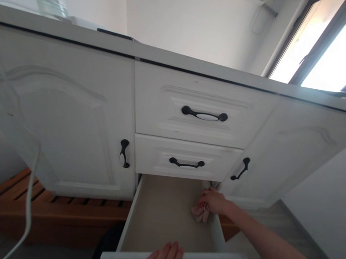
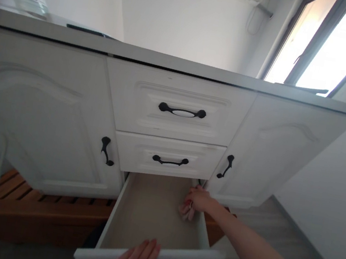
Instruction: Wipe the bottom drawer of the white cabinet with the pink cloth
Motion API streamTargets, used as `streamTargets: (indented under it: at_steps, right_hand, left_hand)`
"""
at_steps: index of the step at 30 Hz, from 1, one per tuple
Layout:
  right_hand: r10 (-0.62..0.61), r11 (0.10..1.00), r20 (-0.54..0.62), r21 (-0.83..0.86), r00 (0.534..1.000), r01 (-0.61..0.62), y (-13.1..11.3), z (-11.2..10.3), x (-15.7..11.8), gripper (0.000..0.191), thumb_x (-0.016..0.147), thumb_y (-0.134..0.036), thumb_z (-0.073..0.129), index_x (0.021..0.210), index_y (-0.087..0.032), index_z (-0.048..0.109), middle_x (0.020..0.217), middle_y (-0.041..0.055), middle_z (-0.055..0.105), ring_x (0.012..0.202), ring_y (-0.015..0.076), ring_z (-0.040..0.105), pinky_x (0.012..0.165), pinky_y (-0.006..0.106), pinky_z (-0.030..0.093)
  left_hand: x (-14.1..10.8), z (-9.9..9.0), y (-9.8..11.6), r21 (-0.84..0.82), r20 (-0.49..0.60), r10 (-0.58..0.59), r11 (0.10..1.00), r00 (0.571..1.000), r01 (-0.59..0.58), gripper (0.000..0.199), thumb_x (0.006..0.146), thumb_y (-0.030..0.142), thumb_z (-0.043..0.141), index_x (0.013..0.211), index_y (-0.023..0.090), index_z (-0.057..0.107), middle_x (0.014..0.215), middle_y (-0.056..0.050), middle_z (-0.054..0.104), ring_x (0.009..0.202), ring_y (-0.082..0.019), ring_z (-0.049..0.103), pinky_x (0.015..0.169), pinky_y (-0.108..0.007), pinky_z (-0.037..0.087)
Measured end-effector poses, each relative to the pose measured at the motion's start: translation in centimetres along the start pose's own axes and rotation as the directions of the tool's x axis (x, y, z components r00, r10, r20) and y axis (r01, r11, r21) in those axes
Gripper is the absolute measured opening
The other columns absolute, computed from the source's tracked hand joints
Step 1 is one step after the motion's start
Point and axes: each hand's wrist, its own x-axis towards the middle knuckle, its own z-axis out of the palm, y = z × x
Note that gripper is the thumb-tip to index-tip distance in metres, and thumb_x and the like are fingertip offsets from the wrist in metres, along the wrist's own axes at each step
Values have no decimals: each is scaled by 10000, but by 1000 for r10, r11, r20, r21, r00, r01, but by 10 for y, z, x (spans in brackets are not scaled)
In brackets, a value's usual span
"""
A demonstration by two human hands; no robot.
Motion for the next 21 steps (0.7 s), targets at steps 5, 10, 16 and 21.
streamTargets:
  at_steps: [5,10,16,21]
  right_hand:
    - [27,998,308,-63,951,-7,16,4,-71,300,542,-123,701,812,-227,781,791,-23,707,760,170,631,660,238,474]
    - [131,991,479,-72,868,-110,17,-4,-90,402,533,-131,676,910,-232,770,681,-73,633,602,119,581,518,180,405]
    - [-71,997,180,9,981,70,-18,29,-22,383,723,-162,550,1047,-222,744,779,0,672,556,125,626,489,194,425]
    - [-245,969,-288,-40,926,244,-84,82,74,542,725,-71,583,1222,-251,704,1236,78,690,1078,243,677,887,327,530]
  left_hand:
    - [4,-6,0,-29,28,5,1000,1000,-4,456,974,160,337,1164,233,746,1501,36,525,1489,-148,373,1290,-350,166]
    - [-1,5,5,-4,-56,-33,999,998,32,439,995,177,347,1091,249,769,1485,45,539,1472,-146,403,1283,-348,203]
    - [-7,22,11,63,-153,-56,996,987,66,428,1019,188,378,970,300,788,1344,97,668,1459,-150,424,1287,-360,220]
    - [-17,27,15,93,-147,-60,993,987,74,258,980,270,534,913,317,779,1155,78,769,1463,-153,421,1285,-353,221]
